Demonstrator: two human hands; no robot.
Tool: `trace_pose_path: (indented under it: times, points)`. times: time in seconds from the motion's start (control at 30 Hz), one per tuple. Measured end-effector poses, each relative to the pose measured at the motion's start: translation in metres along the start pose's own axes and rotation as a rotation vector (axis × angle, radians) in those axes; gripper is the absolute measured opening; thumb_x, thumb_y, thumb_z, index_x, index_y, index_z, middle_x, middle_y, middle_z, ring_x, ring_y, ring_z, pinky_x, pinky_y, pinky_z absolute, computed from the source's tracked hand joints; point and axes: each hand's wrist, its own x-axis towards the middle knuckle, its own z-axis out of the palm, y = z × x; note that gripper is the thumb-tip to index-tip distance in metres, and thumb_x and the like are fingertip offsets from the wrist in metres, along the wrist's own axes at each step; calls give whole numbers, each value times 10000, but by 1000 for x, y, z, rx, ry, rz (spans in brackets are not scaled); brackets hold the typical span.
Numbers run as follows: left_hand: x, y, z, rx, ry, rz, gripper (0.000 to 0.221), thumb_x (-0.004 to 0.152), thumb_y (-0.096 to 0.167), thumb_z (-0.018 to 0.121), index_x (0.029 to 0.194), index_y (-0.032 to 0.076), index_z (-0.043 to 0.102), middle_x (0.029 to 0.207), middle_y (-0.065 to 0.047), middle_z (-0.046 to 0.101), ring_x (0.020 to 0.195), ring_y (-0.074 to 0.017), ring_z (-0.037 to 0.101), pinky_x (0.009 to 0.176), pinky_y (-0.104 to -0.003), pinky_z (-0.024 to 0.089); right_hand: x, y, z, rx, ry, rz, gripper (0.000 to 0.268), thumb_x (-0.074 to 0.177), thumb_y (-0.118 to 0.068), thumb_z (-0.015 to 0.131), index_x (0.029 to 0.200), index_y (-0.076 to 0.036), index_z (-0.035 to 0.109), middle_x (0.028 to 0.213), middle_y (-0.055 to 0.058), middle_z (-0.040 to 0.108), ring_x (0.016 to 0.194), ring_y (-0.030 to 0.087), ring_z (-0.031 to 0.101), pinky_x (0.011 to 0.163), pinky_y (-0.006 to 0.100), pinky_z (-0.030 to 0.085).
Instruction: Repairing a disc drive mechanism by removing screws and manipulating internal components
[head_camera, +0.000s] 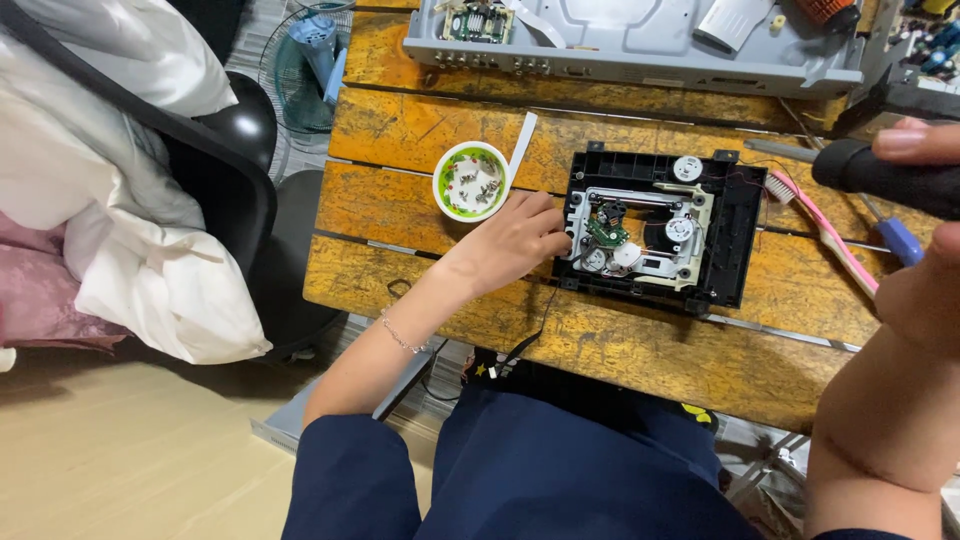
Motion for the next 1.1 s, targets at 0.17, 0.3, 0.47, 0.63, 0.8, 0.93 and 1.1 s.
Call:
trace_pose_path:
  times: [0.17,0.3,0.47,0.63,0.8,0.93,1.1]
  points:
    - [-6,4,6,159,-66,30,253,815,-11,728,1036,96,668,1008,-47,619,1055,-247,504,921,-396,512,122,-118,8,380,-7,-152,203,1293,-260,240,1247,-109,368,1262,460,544,1221,614,587,1220,676,505]
    - [-11,6,6,187,-39,27,298,837,-2,709,1091,148,662,1011,-30,618,1031,-239,534,962,-385,478,139,-143,16,447,-11,7,305,1197,-131,321,1213,173,323,1265,405,538,1167,568,654,1113,535,529]
    - [-16,8,13,66,-2,-29,357,880,10,701,1222,109,681,1048,-42,651,1049,-246,512,964,-386,493,175,-172,26,403,-56,-307,168,1080,48,591,1225,63,507,1113,400,614,980,550,764,802,497,627]
    - [-22,11,13,-319,199,-225,303,935,226,723,1187,69,662,1001,-42,659,1002,-232,528,957,-375,469,177,-182,69,380,-133,-383,210,1035,-17,645,1241,8,613,1139,265,665,912,292,700,771,361,570]
    - [-25,22,2,-451,195,-424,347,947,412,637,997,70,610,917,-56,603,907,-222,478,878,-368,424,178,-198,102,439,-342,-360,286,1031,-46,617,1309,15,595,1130,214,635,928,305,683,787,371,578]
    - [-23,29,9,-385,233,-450,389,943,386,659,1120,40,635,1040,-77,644,985,-267,513,898,-417,409,170,-196,118,443,-462,-319,283,1038,-66,552,1312,3,555,1190,202,591,954,310,668,715,384,580]
    - [-21,32,37,-131,404,-447,283,849,413,722,958,158,667,857,3,625,924,-184,562,877,-387,399,175,-206,124,518,-398,-256,166,975,18,577,1134,2,623,987,215,633,748,453,666,572,515,561]
